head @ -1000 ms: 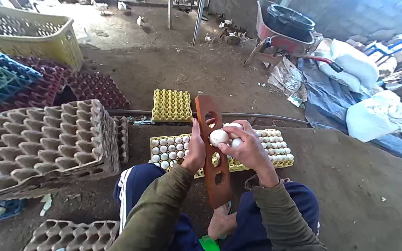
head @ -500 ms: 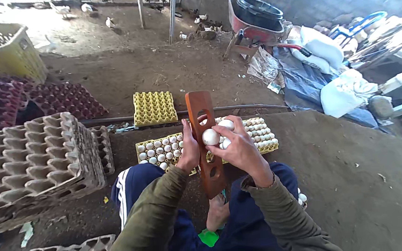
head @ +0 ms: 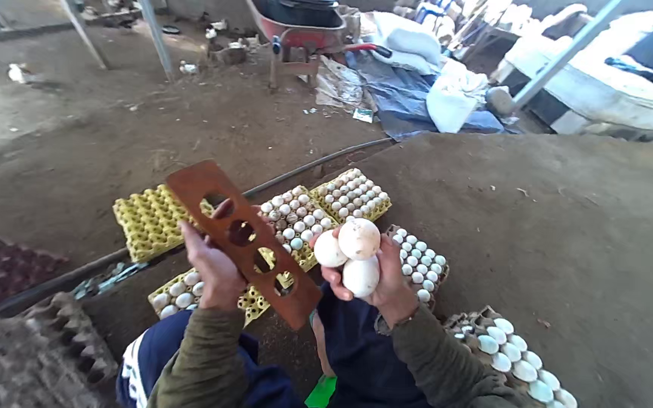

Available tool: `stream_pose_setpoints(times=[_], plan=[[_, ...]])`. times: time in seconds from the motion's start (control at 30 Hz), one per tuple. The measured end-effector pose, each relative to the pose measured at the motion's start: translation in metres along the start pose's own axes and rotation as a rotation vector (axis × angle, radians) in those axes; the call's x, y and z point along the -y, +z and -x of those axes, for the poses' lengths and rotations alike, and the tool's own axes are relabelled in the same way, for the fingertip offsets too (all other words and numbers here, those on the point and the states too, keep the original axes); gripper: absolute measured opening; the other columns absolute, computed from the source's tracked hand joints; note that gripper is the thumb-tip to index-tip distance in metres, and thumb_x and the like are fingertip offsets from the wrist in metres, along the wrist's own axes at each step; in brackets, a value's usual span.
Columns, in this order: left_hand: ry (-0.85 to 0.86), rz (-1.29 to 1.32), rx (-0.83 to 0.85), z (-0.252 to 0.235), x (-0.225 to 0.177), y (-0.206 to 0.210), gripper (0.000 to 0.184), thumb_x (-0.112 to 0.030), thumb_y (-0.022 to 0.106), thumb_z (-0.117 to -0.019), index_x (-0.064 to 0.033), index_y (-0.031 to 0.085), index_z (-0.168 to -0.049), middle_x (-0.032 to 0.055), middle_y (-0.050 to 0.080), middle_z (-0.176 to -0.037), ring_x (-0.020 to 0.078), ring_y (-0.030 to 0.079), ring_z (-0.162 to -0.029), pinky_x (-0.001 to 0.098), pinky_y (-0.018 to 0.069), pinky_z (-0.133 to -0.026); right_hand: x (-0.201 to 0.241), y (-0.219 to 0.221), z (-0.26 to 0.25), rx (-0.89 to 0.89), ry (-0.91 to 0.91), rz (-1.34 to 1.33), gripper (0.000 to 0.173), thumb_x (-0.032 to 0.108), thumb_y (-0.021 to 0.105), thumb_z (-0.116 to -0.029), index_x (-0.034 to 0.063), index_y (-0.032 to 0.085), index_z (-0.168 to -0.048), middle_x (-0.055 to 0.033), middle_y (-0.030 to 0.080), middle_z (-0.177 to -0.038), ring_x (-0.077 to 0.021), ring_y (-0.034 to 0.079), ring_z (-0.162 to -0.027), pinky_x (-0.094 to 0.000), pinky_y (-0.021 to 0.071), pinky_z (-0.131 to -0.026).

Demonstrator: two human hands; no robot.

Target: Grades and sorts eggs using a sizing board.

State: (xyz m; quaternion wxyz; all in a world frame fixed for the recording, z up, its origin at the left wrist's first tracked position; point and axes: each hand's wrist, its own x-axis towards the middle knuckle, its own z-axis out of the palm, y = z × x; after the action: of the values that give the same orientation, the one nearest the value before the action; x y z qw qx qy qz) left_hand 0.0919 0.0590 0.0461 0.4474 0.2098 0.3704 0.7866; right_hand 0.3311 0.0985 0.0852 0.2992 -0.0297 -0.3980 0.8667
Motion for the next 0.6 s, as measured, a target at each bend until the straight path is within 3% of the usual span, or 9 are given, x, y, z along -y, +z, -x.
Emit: stream_pose_setpoints(times=[0.17,0.33,0.47,0.53,0.6], plan=[[-0.021,-0.031,0.024,-0.004,0.008,-0.004,0.094,-0.062,-0.02,-0.0945,-0.0167,0.048,-0.142,0.0093,0.072,-0.116,0.0257,0.072,-0.102,0.0446,0.0616,-0.081,-0.008,-0.011,0.024,0.159,-0.013,-0.407,0.071,0.079,0.055,-0.0832,0.023,0.07,-0.125,-0.0147,0.063,-0.138,-0.0158,0.069,-0.072,-0.0217,0.0517,-0.052],[-0.07,0.028,0.104,-0.002,0.012,-0.002,0.095,-0.065,-0.019,-0.0926,-0.0166,0.048,-0.139,0.0152,0.069,-0.119,0.031,0.071,-0.102,0.0469,0.0611,-0.082,-0.001,-0.028,0.043,0.178,-0.058,-0.491,0.063,0.071,0.058,-0.0862,0.0196,0.071,-0.12,-0.0155,0.063,-0.136,-0.0149,0.068,-0.066,-0.0213,0.051,-0.049],[-0.09,-0.002,0.167,0.003,0.01,-0.006,0.098,-0.068,-0.017,-0.092,-0.0126,0.051,-0.136,0.0161,0.068,-0.119,0.0307,0.069,-0.103,0.0468,0.06,-0.083,0.001,-0.052,0.065,0.121,-0.108,-0.449,0.062,0.072,0.057,-0.0871,0.022,0.071,-0.12,-0.0151,0.063,-0.136,-0.0131,0.067,-0.066,-0.0193,0.049,-0.048],[-0.092,-0.019,0.287,0.002,0.011,-0.019,0.093,-0.07,-0.006,-0.0958,-0.0093,0.056,-0.131,0.0139,0.067,-0.119,0.0272,0.068,-0.104,0.0437,0.0592,-0.087,0.0,-0.071,0.084,0.028,-0.143,-0.385,0.066,0.076,0.056,-0.0853,0.0222,0.069,-0.122,-0.0138,0.063,-0.135,-0.0124,0.066,-0.07,-0.0192,0.0489,-0.051],[-0.117,-0.042,0.408,0.0,0.014,-0.036,0.063,-0.061,0.032,-0.103,-0.0119,0.058,-0.133,0.0045,0.067,-0.119,0.0174,0.067,-0.106,0.0342,0.057,-0.092,-0.002,-0.091,0.115,-0.165,-0.161,-0.277,0.076,0.079,0.057,-0.084,0.0171,0.066,-0.127,-0.0136,0.067,-0.126,-0.0142,0.068,-0.076,-0.0214,0.0533,-0.056]])
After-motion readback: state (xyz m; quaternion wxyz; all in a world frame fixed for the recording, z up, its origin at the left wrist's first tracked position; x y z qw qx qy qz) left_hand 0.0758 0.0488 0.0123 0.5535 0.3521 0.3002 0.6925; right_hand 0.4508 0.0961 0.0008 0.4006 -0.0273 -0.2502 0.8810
